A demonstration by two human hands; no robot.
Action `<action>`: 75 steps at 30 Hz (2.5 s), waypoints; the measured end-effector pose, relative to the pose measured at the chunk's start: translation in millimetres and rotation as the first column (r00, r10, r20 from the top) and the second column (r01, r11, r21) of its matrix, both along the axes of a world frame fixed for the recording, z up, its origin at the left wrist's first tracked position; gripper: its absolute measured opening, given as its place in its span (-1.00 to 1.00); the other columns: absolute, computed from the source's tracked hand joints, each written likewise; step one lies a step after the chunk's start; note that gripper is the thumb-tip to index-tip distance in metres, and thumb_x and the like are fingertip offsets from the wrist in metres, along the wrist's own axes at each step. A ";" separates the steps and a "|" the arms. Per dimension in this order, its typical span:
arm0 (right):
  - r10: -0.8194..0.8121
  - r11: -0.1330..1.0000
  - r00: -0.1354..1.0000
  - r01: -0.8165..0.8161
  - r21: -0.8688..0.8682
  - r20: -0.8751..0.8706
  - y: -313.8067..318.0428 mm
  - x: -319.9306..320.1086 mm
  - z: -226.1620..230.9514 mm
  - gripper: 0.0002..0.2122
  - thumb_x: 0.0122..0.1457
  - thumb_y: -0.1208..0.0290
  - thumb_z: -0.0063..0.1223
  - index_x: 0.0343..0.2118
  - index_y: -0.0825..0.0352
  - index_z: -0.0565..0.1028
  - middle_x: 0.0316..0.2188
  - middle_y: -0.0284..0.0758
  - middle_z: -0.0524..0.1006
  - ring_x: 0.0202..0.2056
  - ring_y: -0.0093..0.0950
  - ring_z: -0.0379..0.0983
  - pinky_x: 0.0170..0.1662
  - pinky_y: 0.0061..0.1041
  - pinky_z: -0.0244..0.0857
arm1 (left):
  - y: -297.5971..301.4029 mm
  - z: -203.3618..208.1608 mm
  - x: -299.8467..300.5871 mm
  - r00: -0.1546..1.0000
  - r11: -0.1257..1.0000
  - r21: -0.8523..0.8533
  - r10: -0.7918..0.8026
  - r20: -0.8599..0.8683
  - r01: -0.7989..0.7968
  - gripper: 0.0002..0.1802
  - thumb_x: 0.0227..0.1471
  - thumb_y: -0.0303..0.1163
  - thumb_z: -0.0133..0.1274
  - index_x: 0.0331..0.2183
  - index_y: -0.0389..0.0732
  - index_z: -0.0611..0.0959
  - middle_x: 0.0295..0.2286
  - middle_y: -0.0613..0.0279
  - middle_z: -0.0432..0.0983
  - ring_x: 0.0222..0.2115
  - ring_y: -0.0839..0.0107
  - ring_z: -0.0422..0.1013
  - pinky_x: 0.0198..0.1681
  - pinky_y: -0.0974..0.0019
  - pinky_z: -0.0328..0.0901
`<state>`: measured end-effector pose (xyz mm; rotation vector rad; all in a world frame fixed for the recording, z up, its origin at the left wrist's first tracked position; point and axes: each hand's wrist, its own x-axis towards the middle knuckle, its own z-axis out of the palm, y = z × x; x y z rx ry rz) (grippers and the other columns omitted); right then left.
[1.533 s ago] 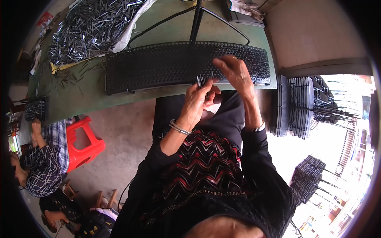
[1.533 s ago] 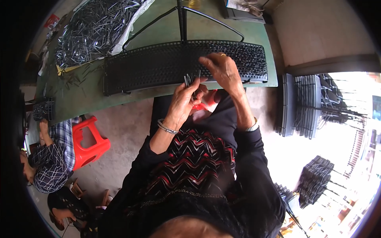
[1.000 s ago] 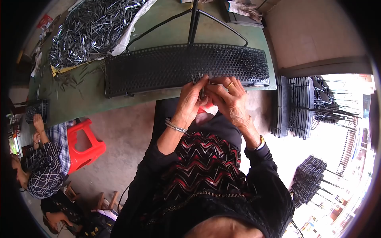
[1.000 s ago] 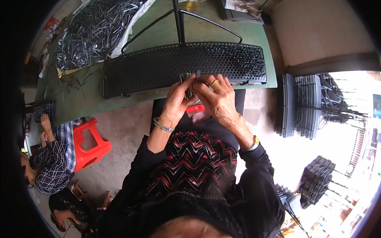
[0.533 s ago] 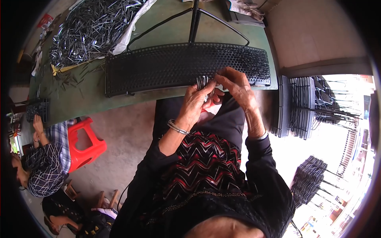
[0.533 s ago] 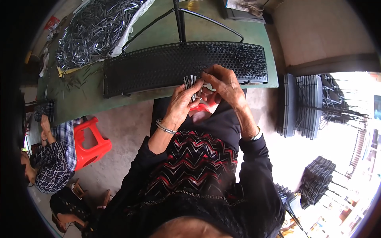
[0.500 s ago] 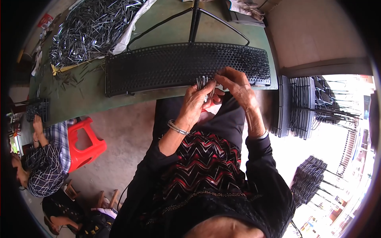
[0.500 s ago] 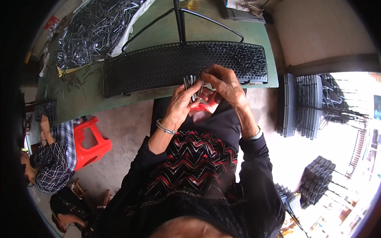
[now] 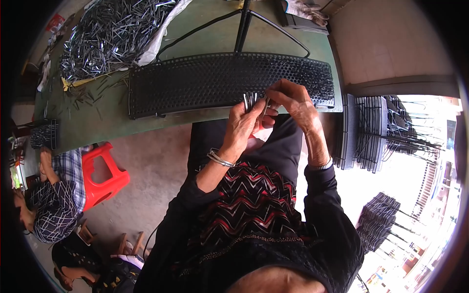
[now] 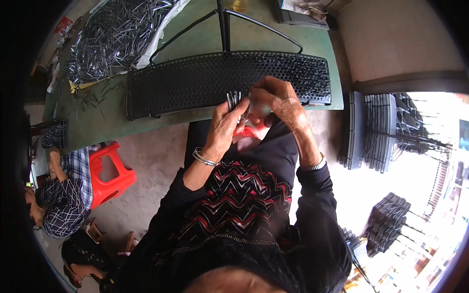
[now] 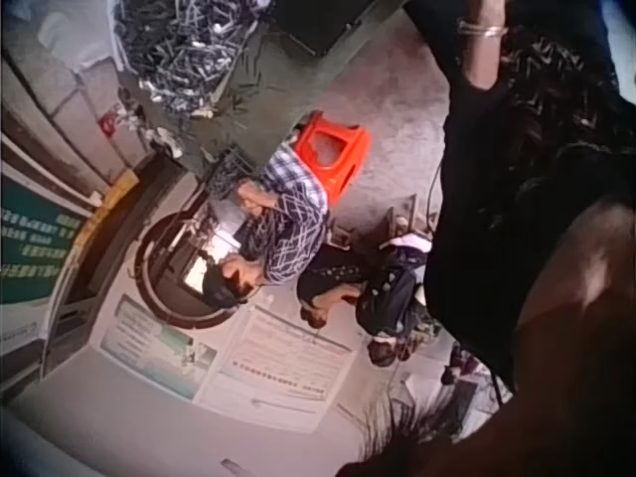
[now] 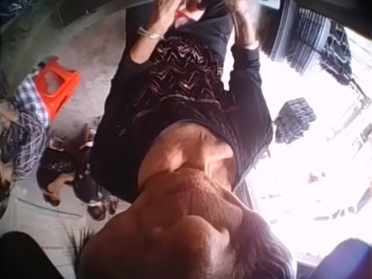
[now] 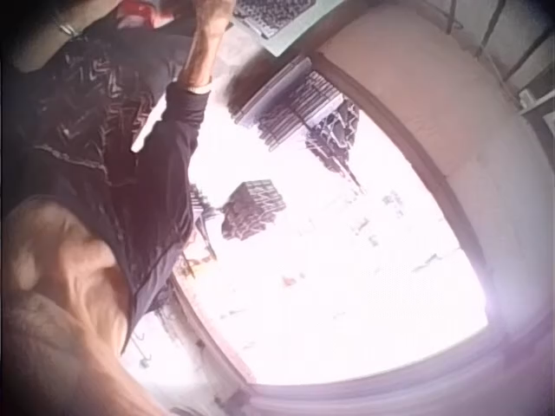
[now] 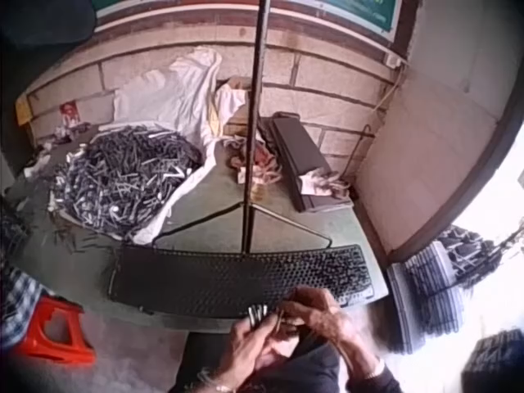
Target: The person is manually inserting small metal pins into a black mesh-like grid component.
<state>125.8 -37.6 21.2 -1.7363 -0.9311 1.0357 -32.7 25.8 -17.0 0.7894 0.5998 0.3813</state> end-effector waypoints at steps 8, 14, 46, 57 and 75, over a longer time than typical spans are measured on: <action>-0.435 0.874 0.871 0.346 0.341 0.230 21.1 3.1 2.6 -0.87 0.19 0.48 0.01 -0.32 0.46 0.45 -0.48 -0.25 0.59 -0.40 -0.52 0.56 -0.32 -0.59 0.40 | -0.9 -8.5 -3.0 0.999 0.999 -0.041 0.008 -0.044 -0.010 -0.60 0.17 -0.13 0.01 -0.22 -0.34 0.56 -0.35 0.03 0.58 -0.48 0.38 0.52 -0.47 0.36 0.42; -0.498 0.834 0.798 0.332 0.440 0.340 45.4 17.6 -25.8 -0.90 0.19 0.51 0.01 -0.31 0.43 0.43 -0.47 -0.25 0.58 -0.42 -0.51 0.59 -0.37 -0.60 0.40 | -9.2 -6.1 5.4 0.995 0.979 -0.202 0.023 0.096 -0.003 -0.58 0.21 -0.12 -0.06 -0.19 -0.33 0.55 -0.39 0.05 0.58 -0.42 0.41 0.50 -0.40 0.36 0.39; -0.381 0.925 0.463 0.182 0.334 0.800 46.1 9.8 -38.1 -0.84 0.10 0.28 0.11 -0.29 0.18 0.59 -0.33 -0.19 0.48 -0.39 -0.20 0.50 -0.35 -0.32 0.39 | -3.9 -15.0 0.0 0.992 0.956 -0.289 0.088 0.090 -0.059 -0.70 0.20 -0.22 -0.01 -0.23 -0.28 0.56 -0.56 0.32 0.41 -0.64 0.68 0.13 -0.60 0.54 0.03; 0.141 0.986 0.980 -0.151 0.067 0.142 -3.6 0.4 -2.0 -0.82 0.15 0.45 0.03 -0.30 0.49 0.53 -0.37 -0.27 0.52 -0.30 -0.52 0.50 -0.17 -0.58 0.33 | -7.3 -2.5 2.3 0.998 0.995 -0.101 0.027 0.048 -0.023 -0.61 0.18 -0.16 0.00 -0.44 -0.32 0.58 -0.59 0.21 0.51 -0.70 0.61 0.25 -0.66 0.53 0.14; -0.005 1.000 1.000 0.005 0.016 0.015 -3.4 1.7 3.7 -0.83 0.10 0.37 0.10 -0.35 0.39 0.55 -0.47 -0.38 0.55 -0.35 -0.61 0.48 -0.23 -0.60 0.33 | 4.6 -10.4 -0.4 0.992 0.979 -0.179 -0.083 0.091 0.099 -0.65 0.19 -0.19 0.00 -0.34 -0.34 0.61 -0.52 0.13 0.56 -0.75 0.74 -0.01 -0.70 0.59 -0.06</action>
